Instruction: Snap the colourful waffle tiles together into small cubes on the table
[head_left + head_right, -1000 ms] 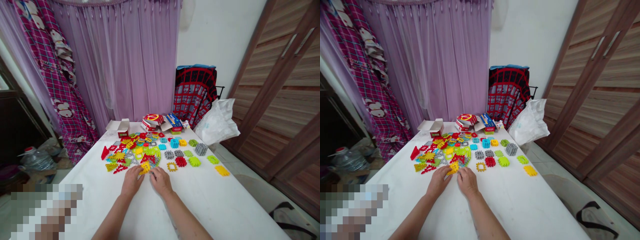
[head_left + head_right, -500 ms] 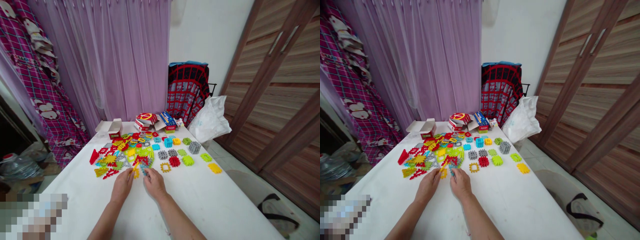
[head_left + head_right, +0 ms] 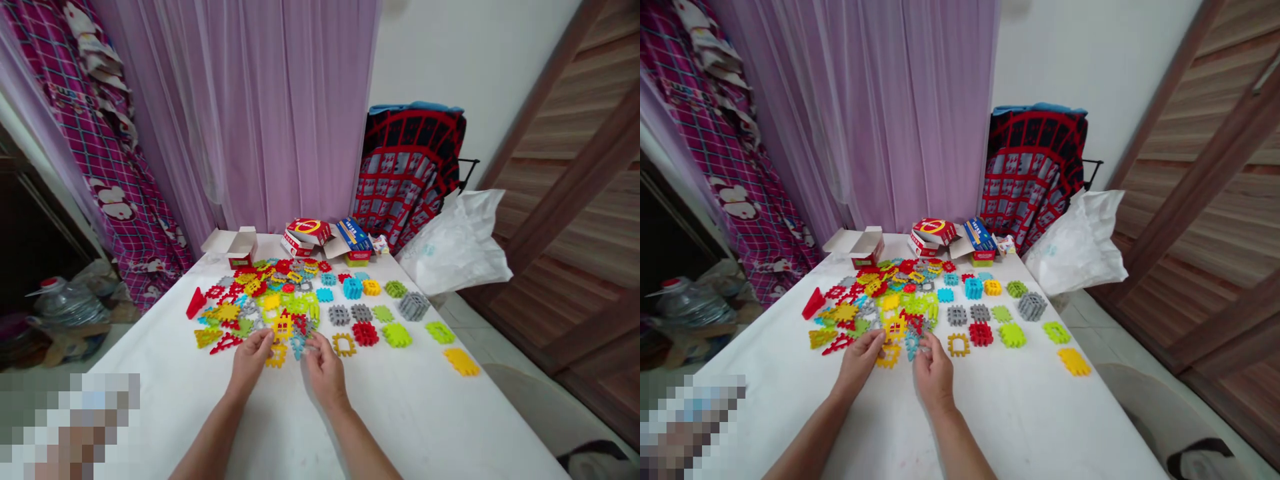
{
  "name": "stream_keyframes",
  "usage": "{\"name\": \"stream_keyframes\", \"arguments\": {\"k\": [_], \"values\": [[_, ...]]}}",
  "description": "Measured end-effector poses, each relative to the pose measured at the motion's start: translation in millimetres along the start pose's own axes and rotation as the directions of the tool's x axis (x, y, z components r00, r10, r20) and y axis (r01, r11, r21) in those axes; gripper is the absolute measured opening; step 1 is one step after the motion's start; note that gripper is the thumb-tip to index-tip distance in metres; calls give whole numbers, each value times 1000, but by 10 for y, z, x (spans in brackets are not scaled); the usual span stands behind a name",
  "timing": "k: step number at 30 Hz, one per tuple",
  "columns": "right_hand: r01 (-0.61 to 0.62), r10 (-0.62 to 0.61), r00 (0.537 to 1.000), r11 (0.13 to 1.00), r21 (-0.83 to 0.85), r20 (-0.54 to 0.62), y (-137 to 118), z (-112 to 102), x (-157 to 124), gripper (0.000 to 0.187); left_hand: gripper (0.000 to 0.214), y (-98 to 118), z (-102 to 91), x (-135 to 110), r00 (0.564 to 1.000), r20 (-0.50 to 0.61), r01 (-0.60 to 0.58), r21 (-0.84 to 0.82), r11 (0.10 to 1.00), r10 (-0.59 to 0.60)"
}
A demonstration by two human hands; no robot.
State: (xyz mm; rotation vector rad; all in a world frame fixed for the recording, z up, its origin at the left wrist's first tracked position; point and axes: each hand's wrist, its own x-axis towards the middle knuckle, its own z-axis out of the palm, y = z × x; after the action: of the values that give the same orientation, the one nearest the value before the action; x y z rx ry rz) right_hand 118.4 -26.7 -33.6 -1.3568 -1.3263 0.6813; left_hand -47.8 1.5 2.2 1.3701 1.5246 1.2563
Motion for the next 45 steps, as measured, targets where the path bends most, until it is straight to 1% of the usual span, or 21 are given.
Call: {"name": "stream_keyframes", "arguments": {"k": [3,7,9,12,14,16,19,24,27,31,36,40,45], "values": [[-48,47,999,995,90,15,14,-1,7,37,43,-16,43,-15,997,51,61,-105,993,-56],[-121,110,992,965,232,61,36,-8,0,39,43,-61,131,-60,979,180,125,-173,977,-93],[-143,124,989,950,277,83,40,-18,-8,39,42,-71,151,-98,968,239,126,-170,977,-83],[-173,152,984,935,311,91,27,-36,-19,37,39,-51,140,-146,956,289,78,-125,989,-39],[-192,165,980,924,330,107,11,-48,-22,36,37,-21,120,-157,955,296,28,-70,997,-6],[-194,160,979,918,346,124,-7,-61,-25,36,38,11,103,-149,959,285,1,-23,1000,6],[-158,115,984,921,355,138,-28,-80,-32,37,40,38,101,-119,960,281,34,-44,998,-21],[-112,71,989,937,332,133,-25,-97,-43,38,42,4,127,-92,931,361,102,-115,988,-55],[-107,63,988,938,330,142,-13,-100,-37,38,40,-27,130,-89,934,354,102,-124,987,-52],[-138,88,984,928,347,157,-3,-110,-28,37,41,-26,128,-79,941,336,83,-92,992,-47],[-146,67,972,921,360,223,39,-114,-37,41,42,1,133,-56,941,326,126,-108,986,-84],[-120,64,983,932,341,172,71,-104,-42,39,42,10,127,-43,941,329,125,-112,986,-82],[-99,52,987,941,323,149,66,-107,-40,39,47,26,106,-50,928,368,130,-155,979,-65]]}}
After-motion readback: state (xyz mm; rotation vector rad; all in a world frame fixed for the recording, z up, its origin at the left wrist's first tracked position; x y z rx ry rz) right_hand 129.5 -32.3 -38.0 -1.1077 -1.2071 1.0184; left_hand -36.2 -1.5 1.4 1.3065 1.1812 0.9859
